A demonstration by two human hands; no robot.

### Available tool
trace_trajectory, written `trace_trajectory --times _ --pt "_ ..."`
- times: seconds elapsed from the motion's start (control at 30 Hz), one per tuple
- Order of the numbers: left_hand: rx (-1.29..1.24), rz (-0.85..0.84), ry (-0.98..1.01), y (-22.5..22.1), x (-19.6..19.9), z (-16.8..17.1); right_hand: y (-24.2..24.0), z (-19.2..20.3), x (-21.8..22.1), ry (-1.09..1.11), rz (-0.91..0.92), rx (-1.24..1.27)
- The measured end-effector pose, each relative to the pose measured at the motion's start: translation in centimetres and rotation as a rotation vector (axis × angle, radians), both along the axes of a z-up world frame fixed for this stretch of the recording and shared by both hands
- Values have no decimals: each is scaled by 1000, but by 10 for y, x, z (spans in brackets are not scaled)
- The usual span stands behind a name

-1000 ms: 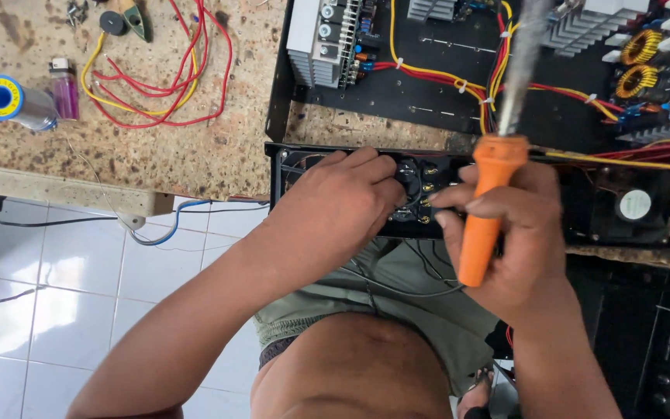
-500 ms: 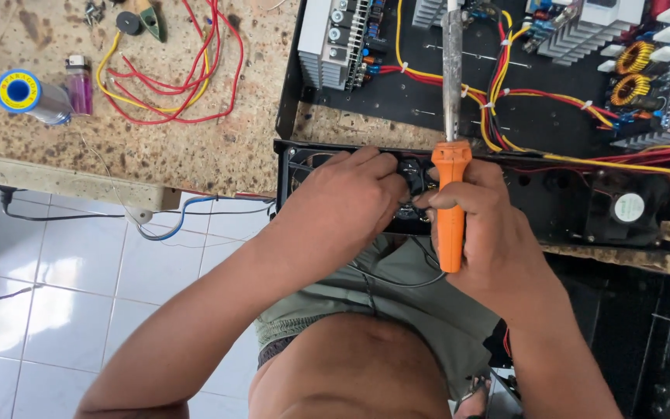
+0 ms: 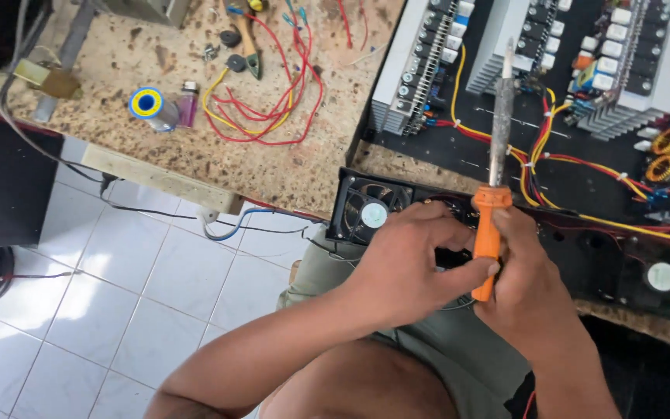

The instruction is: Soldering wires to connectors on the back panel of an electronic device and stripping wire ends using pliers.

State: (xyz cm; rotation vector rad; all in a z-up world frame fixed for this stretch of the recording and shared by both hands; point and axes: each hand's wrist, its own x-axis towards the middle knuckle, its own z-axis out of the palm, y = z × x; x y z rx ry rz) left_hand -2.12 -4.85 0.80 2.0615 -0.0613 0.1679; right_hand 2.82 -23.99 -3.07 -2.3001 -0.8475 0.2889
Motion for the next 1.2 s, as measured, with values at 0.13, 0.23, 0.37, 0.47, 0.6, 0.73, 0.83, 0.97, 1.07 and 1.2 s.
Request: trace_trajectory --times 0.13,0.23,0.37,0.47,0.6,0.73,0.83,0.97,1.07,1.2 --pt "-174 147 159 -3 -4 12 13 0 3 125 -140 130" --pt "-253 205 126 3 -14 23 16 -2 5 -4 -54 251" --pt "-349 198 -14 23 -42 42 18 5 2 -35 17 303" --pt "-559 253 134 48 -73 53 26 23 3 137 -131 67" --pt "-641 554 208 109 -99 40 18 6 2 -88 -15 191" --pt "115 890 33 204 -104 53 13 -2 4 -156 35 117" --pt "446 918 0 287 -83 33 14 2 6 -100 7 10" --pt "556 787 134 372 -39 -6 12 1 9 -83 45 1" --pt "547 850 274 402 -7 -37 15 -1 7 -53 -50 -20" --pt "522 852 335 418 10 -55 13 -4 5 -90 -36 31"
